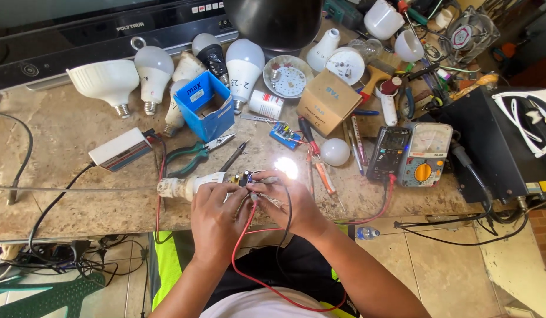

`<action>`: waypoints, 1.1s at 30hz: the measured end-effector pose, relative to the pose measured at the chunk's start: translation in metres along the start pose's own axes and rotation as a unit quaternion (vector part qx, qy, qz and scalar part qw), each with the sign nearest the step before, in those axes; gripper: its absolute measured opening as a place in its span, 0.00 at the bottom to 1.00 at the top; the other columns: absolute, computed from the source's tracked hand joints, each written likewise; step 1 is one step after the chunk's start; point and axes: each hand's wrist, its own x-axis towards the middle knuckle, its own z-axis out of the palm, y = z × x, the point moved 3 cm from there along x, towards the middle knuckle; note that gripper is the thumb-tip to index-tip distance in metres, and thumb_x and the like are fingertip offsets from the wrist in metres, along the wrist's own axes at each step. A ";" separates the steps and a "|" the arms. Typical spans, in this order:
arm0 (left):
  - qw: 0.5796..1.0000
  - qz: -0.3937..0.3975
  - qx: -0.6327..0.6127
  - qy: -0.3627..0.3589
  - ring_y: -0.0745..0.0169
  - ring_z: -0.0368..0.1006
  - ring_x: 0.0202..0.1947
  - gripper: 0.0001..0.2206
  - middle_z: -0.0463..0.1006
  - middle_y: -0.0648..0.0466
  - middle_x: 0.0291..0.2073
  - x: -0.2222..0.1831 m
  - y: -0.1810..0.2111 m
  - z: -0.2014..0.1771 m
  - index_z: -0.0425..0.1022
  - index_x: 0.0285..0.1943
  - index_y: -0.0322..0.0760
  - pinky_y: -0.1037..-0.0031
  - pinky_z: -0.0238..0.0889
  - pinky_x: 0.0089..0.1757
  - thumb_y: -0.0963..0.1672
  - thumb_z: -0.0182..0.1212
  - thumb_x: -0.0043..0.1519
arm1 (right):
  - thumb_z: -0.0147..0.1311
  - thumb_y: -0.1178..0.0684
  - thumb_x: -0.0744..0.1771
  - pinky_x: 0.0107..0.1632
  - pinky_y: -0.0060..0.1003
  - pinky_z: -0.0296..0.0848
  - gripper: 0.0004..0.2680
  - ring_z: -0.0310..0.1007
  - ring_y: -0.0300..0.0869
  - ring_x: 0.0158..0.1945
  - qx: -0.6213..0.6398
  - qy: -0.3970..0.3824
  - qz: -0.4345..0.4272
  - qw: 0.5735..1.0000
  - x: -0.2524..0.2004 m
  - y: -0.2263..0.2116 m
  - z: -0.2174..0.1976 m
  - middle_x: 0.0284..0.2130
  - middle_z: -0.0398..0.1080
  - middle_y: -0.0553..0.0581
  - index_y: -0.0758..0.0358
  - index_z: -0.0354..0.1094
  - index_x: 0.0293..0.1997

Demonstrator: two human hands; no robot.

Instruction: Repairing and testing a light bulb circuit board on a workbench using various tools

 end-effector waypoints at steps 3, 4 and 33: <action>1.000 0.010 -0.016 -0.004 0.48 0.68 0.42 0.07 0.79 0.54 0.41 0.002 0.001 -0.005 0.82 0.44 0.39 0.60 0.65 0.41 0.42 0.69 0.59 | 0.53 0.56 0.71 0.61 0.42 0.77 0.09 0.79 0.51 0.54 -0.015 0.002 -0.004 1.000 0.001 -0.001 -0.001 0.55 0.68 0.64 0.60 0.71 0.57; 1.000 0.017 -0.025 -0.007 0.47 0.68 0.43 0.09 0.79 0.50 0.42 0.002 0.002 -0.007 0.82 0.47 0.36 0.60 0.67 0.42 0.42 0.70 0.59 | 0.53 0.56 0.71 0.60 0.42 0.77 0.08 0.79 0.51 0.54 -0.024 -0.001 -0.004 1.000 0.001 -0.001 -0.001 0.55 0.68 0.64 0.59 0.71 0.56; 0.869 -0.453 -0.069 0.189 0.31 0.75 0.52 0.13 0.78 0.32 0.52 -0.226 -0.254 -0.067 0.78 0.61 0.22 0.51 0.72 0.45 0.42 0.69 0.77 | 0.61 0.51 0.66 0.54 0.46 0.76 0.07 0.80 0.53 0.51 -0.101 0.065 0.003 0.993 0.006 0.002 0.004 0.46 0.79 0.57 0.52 0.80 0.46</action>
